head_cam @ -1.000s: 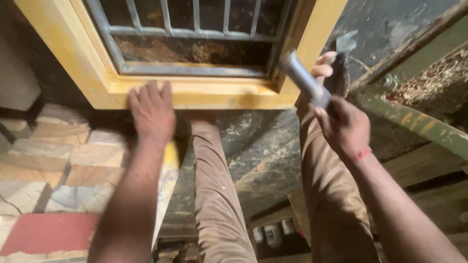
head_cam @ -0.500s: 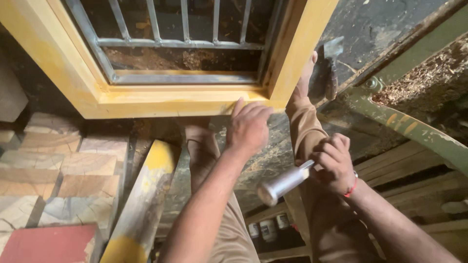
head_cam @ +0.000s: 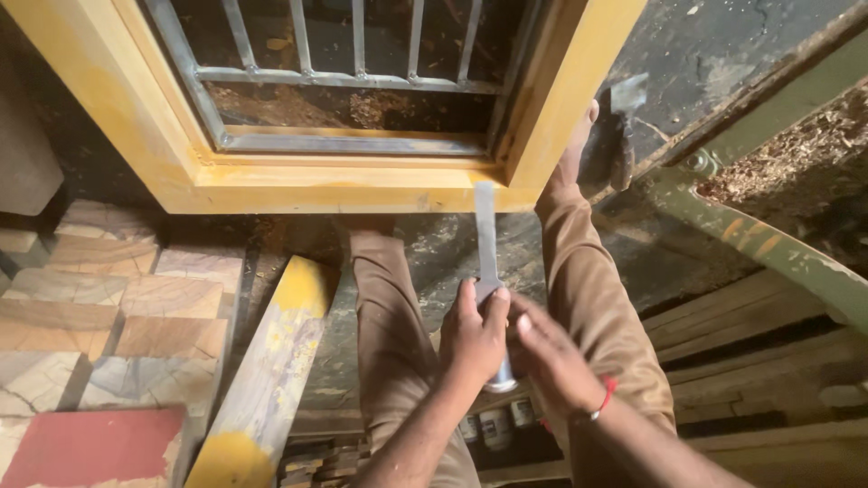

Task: The person uses a chisel to carve and smooth the edges of a yellow-painted wooden frame with a metal grate. They repeatedly scrape along the frame's corners and edges, occasionally adjusting their grip and position.

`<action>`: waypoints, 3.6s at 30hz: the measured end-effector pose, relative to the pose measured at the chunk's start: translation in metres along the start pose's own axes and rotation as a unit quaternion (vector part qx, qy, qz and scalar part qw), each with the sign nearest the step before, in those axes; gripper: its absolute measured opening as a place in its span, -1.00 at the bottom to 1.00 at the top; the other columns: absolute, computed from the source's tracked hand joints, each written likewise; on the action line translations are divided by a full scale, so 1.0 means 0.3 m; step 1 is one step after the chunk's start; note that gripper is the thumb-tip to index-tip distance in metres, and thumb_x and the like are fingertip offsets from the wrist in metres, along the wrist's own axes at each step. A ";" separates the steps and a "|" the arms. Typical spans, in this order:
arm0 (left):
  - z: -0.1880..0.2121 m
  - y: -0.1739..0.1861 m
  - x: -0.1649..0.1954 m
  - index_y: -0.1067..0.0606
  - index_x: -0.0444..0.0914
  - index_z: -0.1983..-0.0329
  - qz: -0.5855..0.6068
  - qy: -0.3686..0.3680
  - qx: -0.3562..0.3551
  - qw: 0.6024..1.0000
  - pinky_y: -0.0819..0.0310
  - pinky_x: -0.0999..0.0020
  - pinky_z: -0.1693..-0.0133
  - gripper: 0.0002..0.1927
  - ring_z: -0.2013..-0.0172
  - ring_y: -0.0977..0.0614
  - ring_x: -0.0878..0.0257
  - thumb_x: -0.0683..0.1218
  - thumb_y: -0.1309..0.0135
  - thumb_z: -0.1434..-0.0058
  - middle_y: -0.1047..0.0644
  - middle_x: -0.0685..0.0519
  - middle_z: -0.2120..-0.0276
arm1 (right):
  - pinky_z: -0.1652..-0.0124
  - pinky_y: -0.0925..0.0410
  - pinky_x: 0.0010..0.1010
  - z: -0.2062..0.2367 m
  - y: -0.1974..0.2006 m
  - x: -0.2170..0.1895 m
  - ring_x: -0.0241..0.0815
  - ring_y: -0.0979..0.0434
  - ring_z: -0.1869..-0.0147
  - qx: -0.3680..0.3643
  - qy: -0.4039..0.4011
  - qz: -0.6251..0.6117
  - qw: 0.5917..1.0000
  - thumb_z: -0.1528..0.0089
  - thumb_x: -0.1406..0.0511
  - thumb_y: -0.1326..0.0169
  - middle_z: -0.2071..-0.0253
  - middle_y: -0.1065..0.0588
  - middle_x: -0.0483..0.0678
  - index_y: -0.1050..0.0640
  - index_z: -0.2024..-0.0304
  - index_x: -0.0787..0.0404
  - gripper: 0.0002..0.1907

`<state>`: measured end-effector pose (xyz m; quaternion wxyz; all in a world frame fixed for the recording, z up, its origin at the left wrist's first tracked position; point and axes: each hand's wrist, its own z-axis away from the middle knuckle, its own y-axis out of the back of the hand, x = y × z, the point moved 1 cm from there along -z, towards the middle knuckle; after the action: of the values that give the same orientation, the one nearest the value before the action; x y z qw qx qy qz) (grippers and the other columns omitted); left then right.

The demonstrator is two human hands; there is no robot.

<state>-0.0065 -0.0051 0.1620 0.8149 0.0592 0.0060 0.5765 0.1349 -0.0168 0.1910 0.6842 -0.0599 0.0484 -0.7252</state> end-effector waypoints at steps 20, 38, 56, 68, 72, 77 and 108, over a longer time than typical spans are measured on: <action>-0.277 0.009 0.007 -0.60 -0.17 -0.07 -0.216 -0.423 -0.018 0.880 -0.33 0.03 -0.30 -0.71 -0.20 -0.55 0.11 -0.14 -0.06 -0.30 -0.57 -0.04 -0.19 | 0.51 -0.34 -0.41 0.062 -0.167 -0.202 -0.12 -0.52 0.44 0.075 -0.109 -0.291 0.948 -0.35 0.22 0.13 0.24 -0.53 0.06 -0.31 -0.26 0.12 -0.58; -0.271 0.017 -0.016 -0.64 -0.24 0.10 -0.140 -0.477 0.030 0.867 -0.54 0.21 -0.17 -0.59 -0.17 -0.60 0.06 0.04 -0.42 -0.04 -0.62 -0.03 -0.06 | 0.61 -0.31 -0.44 0.069 -0.228 -0.223 -0.14 -0.55 0.54 0.105 -0.106 -0.304 0.941 -0.33 0.23 0.13 0.32 -0.48 0.05 -0.19 -0.39 0.07 -0.44; -0.296 0.032 -0.004 -0.64 -0.17 0.09 -0.146 -0.475 0.021 0.868 -0.56 0.23 -0.22 -0.66 -0.20 -0.62 0.11 -0.02 -0.41 -0.07 -0.65 0.03 -0.05 | 0.58 -0.36 -0.41 0.057 -0.246 -0.219 -0.12 -0.55 0.49 0.109 -0.101 -0.333 0.931 -0.34 0.24 0.13 0.32 -0.47 0.07 -0.20 -0.36 0.05 -0.48; -0.296 0.024 0.002 -0.62 -0.15 0.11 -0.139 -0.455 0.035 0.879 -0.57 0.24 -0.16 -0.70 -0.15 -0.64 0.12 -0.02 -0.37 -0.10 -0.65 0.06 -0.03 | 0.62 -0.32 -0.41 0.052 -0.236 -0.254 -0.12 -0.53 0.53 0.112 -0.109 -0.317 0.936 -0.35 0.26 0.14 0.35 -0.48 0.05 -0.23 -0.34 0.07 -0.51; -0.289 -0.011 -0.001 -0.61 -0.18 0.15 -0.156 -0.441 0.029 0.883 -0.53 0.20 -0.12 -0.63 -0.12 -0.62 0.08 0.04 -0.41 -0.03 -0.64 0.02 0.01 | 0.59 -0.33 -0.44 0.068 -0.189 -0.242 -0.15 -0.53 0.51 0.093 -0.111 -0.335 0.931 -0.36 0.24 0.14 0.33 -0.49 0.03 -0.27 -0.35 0.07 -0.52; -0.270 -0.069 -0.016 -0.63 -0.11 0.06 -0.255 -0.419 0.059 0.869 -0.51 0.24 -0.20 -0.71 -0.19 -0.60 0.12 -0.11 -0.23 -0.12 -0.62 0.08 -0.10 | 0.51 -0.40 -0.38 0.075 -0.103 -0.176 -0.13 -0.55 0.48 0.052 -0.111 -0.348 0.929 -0.33 0.24 0.10 0.32 -0.51 0.02 -0.29 -0.29 0.05 -0.55; -0.247 -0.017 0.000 -0.57 -0.22 -0.15 -0.282 -0.477 -0.012 0.832 -0.51 0.13 -0.21 -0.55 -0.29 -0.48 -0.09 0.01 -0.24 -0.20 -0.46 -0.19 -0.26 | 0.41 -0.49 -0.28 0.028 -0.053 -0.057 -0.10 -0.58 0.38 0.082 -0.125 -0.313 0.938 -0.22 0.33 -0.08 0.17 -0.47 0.05 -0.29 -0.21 0.14 -0.50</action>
<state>-0.0074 -0.0003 0.0878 0.8445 0.3125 -0.3741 0.2219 0.1214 0.0013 0.2013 0.4254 -0.1056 -0.1183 -0.8910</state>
